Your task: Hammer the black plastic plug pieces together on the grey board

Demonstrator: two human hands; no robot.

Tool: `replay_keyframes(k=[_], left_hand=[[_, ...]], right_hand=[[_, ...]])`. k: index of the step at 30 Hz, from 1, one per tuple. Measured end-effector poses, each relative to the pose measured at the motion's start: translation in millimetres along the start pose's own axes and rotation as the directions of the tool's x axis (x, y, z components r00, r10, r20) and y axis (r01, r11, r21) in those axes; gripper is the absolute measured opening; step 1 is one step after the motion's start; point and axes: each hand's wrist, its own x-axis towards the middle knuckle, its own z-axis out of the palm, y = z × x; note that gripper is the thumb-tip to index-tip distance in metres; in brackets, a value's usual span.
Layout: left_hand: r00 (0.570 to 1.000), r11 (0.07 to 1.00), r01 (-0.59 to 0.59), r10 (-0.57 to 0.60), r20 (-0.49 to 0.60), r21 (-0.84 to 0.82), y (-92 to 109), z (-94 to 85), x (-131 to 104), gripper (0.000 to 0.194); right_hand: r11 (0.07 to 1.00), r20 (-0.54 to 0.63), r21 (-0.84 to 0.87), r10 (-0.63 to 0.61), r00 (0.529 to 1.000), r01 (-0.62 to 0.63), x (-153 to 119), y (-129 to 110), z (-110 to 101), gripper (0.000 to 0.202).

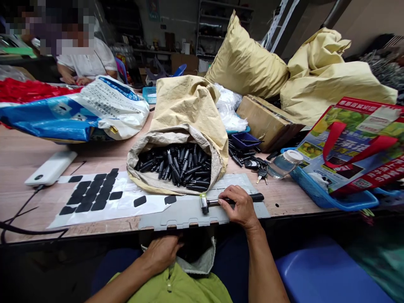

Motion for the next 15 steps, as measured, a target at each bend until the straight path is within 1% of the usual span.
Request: replay_keyframes(k=[1,2,3,4,6,8,11,13,15], left_hand=[[0.999,0.999,0.032,-0.032,-0.008,-0.005,-4,3.8,1,0.026],[0.998,0.998,0.064,-0.064,0.006,-0.016,-6,5.5,1,0.031],[0.993,0.994,0.104,-0.102,0.050,-0.023,-7,5.1,1,0.033],[0.984,0.990,0.142,-0.138,0.116,-0.025,-7,2.8,-1,0.034],[0.954,0.985,0.173,-0.165,0.250,-0.013,-3,-5.8,-4,0.036],[0.933,0.993,0.116,-0.114,0.342,0.013,4,-17.0,-9,0.039],[0.918,0.997,-0.024,-0.004,0.395,0.067,16,-35.9,-15,0.036],[0.924,0.997,-0.069,0.047,0.380,0.044,25,-52.5,-18,0.035],[0.938,0.992,-0.093,0.115,0.326,-0.083,33,-74.9,-21,0.034]], right_hand=[[1.000,0.001,-0.001,0.000,1.000,0.000,0,0,0,0.012],[1.000,0.000,0.000,0.001,1.000,-0.001,0,0,0,0.012],[1.000,-0.004,0.002,0.000,1.000,0.000,0,0,0,0.011],[1.000,-0.008,0.005,0.000,1.000,0.001,0,0,1,0.011],[1.000,-0.014,0.012,-0.001,1.000,0.001,0,0,1,0.011],[1.000,-0.015,0.012,0.001,1.000,0.000,-1,0,1,0.011],[1.000,-0.012,0.009,0.002,1.000,-0.002,-1,-1,0,0.011],[1.000,-0.011,0.007,-0.002,1.000,0.002,-1,-1,0,0.012],[1.000,-0.013,0.004,-0.004,1.000,0.004,-1,-2,-1,0.012]])
